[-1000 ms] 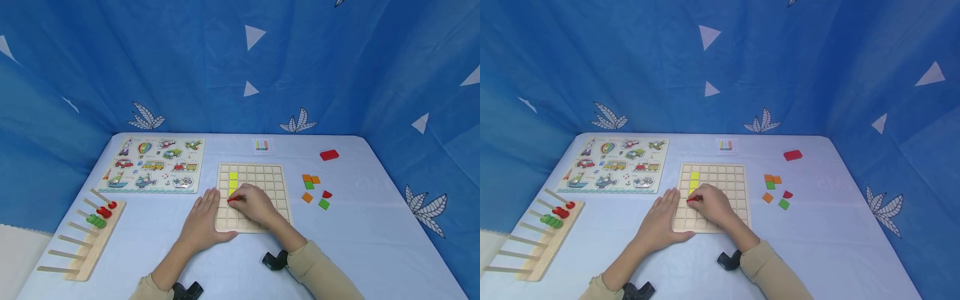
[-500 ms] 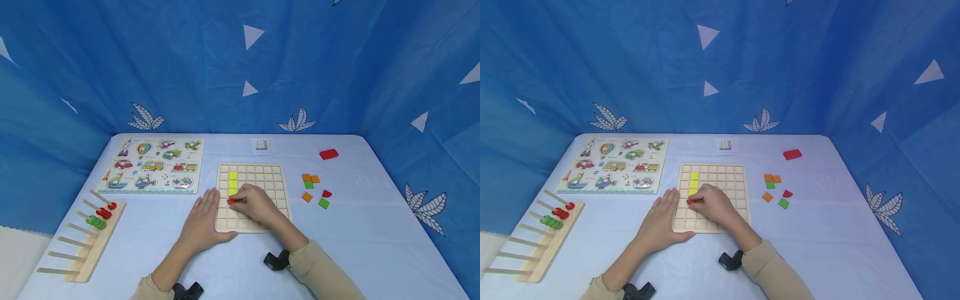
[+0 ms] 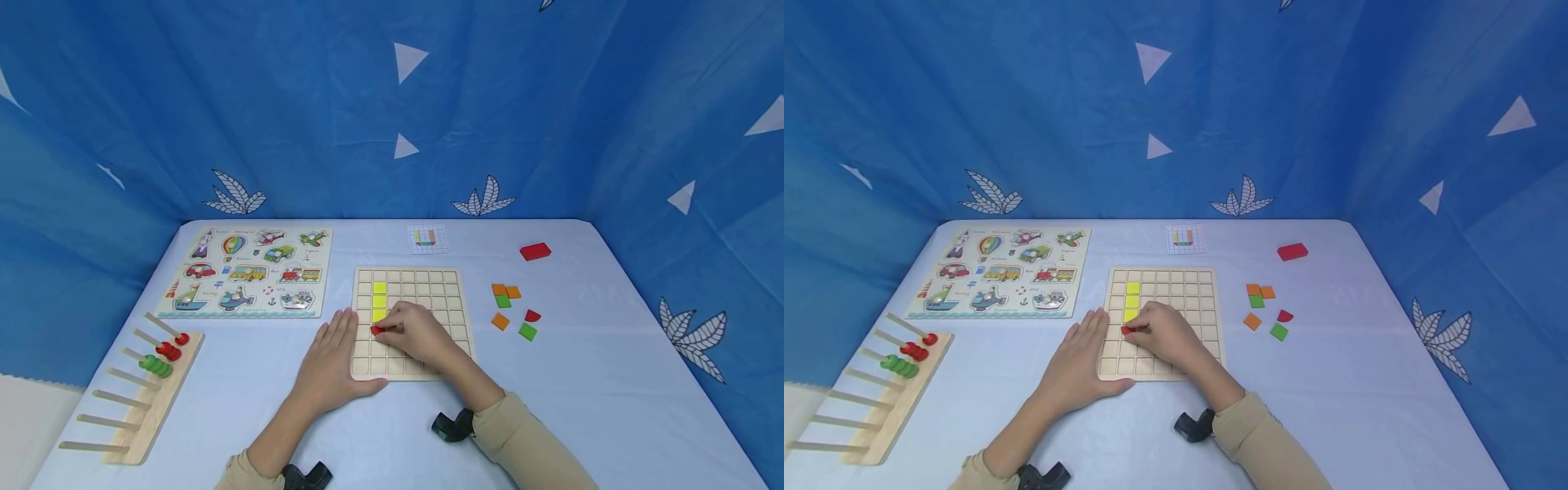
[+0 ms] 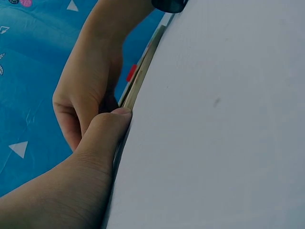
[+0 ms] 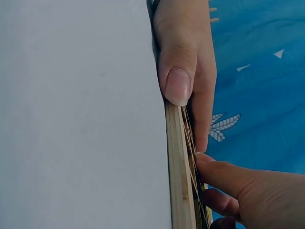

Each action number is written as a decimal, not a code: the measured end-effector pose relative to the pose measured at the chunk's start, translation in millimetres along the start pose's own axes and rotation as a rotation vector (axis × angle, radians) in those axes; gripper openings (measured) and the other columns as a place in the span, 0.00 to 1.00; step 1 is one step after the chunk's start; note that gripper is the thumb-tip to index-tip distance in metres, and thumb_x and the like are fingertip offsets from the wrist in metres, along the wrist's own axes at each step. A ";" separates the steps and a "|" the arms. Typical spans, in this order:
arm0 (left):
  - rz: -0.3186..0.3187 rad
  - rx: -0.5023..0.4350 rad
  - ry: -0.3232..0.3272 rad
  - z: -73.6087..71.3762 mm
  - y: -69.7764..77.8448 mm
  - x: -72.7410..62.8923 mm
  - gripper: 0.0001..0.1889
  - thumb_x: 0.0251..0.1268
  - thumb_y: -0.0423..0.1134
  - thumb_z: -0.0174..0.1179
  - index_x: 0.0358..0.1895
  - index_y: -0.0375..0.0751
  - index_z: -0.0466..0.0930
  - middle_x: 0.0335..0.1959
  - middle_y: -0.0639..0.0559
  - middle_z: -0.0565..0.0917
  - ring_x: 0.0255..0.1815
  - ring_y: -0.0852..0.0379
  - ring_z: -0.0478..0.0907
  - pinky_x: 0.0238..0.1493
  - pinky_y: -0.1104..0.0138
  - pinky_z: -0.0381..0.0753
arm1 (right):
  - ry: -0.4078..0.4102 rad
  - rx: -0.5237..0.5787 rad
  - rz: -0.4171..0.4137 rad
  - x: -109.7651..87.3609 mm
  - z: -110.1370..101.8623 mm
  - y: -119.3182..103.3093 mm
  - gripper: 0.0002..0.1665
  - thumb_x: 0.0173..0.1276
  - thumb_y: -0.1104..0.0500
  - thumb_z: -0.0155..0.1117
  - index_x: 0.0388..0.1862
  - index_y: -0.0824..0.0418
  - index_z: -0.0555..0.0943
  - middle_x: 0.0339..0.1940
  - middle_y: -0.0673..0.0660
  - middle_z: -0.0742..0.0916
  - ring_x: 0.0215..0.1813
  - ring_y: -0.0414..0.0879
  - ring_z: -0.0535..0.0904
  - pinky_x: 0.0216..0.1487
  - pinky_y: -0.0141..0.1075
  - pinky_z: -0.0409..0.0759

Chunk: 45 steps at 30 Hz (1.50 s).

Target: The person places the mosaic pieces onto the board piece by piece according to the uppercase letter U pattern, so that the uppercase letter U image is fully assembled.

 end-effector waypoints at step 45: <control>-0.011 -0.019 0.005 1.7 -0.3 0.4 0.68 0.43 0.80 0.59 0.80 0.37 0.46 0.82 0.45 0.49 0.84 0.48 0.43 0.82 0.51 0.48 | 0.118 0.103 0.075 -35.2 -70.4 51.3 0.18 0.64 0.55 0.72 0.54 0.53 0.85 0.43 0.49 0.85 0.30 0.47 0.73 0.25 0.29 0.72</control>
Point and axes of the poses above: each hand's wrist, its own x-axis towards the middle knuckle, its own z-axis out of the palm, y = z × x, the point moved 1 cm from there along x, towards the middle knuckle
